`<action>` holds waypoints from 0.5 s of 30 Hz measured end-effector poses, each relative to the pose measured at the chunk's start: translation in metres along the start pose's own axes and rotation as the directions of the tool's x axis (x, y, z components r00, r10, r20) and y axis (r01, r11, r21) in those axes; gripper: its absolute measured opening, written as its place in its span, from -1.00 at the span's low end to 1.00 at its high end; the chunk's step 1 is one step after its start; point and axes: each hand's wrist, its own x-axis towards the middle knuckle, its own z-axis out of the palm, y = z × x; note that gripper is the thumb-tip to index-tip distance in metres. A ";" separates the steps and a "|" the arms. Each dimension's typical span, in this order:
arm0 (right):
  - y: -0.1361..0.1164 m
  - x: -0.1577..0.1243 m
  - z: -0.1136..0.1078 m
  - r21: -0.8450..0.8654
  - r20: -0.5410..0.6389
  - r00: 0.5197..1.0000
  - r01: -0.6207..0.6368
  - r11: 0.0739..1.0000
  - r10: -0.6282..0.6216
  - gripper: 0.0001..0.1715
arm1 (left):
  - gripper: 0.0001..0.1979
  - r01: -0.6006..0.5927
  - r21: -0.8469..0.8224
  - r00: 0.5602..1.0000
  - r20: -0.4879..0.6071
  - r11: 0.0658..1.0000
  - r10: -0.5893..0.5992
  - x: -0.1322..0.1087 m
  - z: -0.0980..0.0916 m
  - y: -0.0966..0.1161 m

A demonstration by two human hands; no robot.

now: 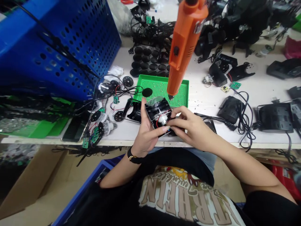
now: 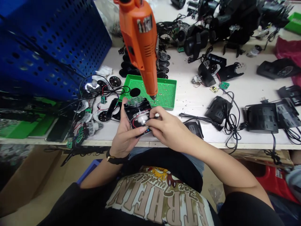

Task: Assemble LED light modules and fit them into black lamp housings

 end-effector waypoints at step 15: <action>0.028 -0.034 0.007 -0.525 -0.471 0.865 -0.115 0.843 -0.175 -0.68 | 0.27 -0.203 0.144 0.979 0.008 0.969 0.204 0.024 0.053 -0.029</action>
